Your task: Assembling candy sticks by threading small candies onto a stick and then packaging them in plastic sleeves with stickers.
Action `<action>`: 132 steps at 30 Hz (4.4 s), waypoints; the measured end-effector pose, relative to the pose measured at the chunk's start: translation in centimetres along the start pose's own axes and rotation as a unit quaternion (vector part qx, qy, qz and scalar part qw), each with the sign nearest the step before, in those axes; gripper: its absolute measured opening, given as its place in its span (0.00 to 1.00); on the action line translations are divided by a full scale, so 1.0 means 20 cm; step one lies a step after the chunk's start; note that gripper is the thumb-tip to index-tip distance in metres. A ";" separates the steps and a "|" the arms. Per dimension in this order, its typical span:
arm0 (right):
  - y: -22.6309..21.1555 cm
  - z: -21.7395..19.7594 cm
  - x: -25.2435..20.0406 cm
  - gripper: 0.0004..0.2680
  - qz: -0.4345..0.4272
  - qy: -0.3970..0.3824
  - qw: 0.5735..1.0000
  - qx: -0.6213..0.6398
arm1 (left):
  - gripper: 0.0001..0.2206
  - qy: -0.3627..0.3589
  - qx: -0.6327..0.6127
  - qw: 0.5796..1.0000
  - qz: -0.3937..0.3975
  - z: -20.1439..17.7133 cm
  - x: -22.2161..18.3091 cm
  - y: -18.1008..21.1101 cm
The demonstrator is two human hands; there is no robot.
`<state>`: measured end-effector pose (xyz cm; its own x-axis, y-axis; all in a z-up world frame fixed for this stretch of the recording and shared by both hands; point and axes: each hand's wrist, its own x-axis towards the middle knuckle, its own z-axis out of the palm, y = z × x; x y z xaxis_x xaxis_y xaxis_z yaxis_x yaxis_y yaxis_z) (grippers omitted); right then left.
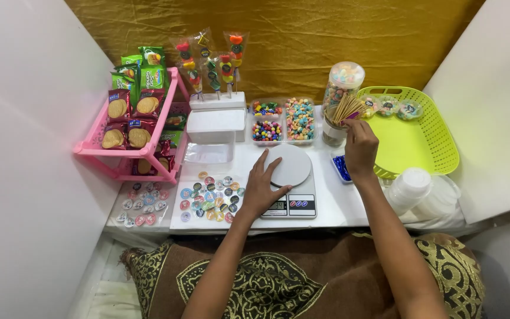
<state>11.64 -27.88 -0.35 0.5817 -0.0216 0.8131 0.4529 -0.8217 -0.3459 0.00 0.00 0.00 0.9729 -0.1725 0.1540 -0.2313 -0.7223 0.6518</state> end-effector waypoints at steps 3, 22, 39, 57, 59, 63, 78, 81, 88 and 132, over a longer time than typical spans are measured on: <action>-0.07 -0.08 0.04 0.06 0.008 -0.021 0.999 0.039 | 0.37 0.007 -0.009 1.000 0.009 0.01 0.00 -0.02; -0.33 -0.30 0.17 0.04 -0.075 0.233 0.966 0.083 | 0.35 0.035 -0.090 0.995 0.023 0.02 0.02 -0.07; -0.53 -0.02 -0.28 0.06 0.302 0.018 0.815 0.494 | 0.31 0.089 -0.201 0.974 0.052 0.03 0.02 -0.11; -0.45 0.10 -0.41 0.05 0.347 -0.020 0.872 0.345 | 0.17 0.197 -0.166 0.964 0.060 -0.04 0.29 -0.06; -0.44 0.09 -0.41 0.04 0.338 -0.024 0.882 0.329 | 0.16 0.204 -0.178 0.962 0.045 -0.01 0.46 -0.14; -0.45 0.07 -0.40 0.04 0.328 -0.043 0.892 0.307 | 0.14 0.190 -0.232 0.954 -0.018 -0.06 0.76 -0.18; -0.45 0.09 -0.38 0.02 0.344 -0.093 0.882 0.307 | 0.13 0.102 0.224 0.967 0.065 0.08 1.32 -0.60; -0.47 0.06 -0.37 0.02 0.348 -0.093 0.883 0.302 | 0.15 0.085 0.225 0.967 0.089 0.07 1.35 -0.58; -0.46 0.09 -0.38 0.02 0.345 -0.093 0.880 0.311 | 0.17 0.074 0.212 0.973 0.047 0.18 1.41 -0.66; -0.47 0.09 -0.37 0.02 0.360 -0.061 0.872 0.327 | 0.14 0.089 0.354 0.930 0.051 0.30 1.55 -0.64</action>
<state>4.39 -18.94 -3.95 0.9234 -0.3051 0.2330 0.2057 -0.1194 -0.9713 33.22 -0.08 -8.08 0.9159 -0.1956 0.3504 -0.2033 -0.9790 -0.0152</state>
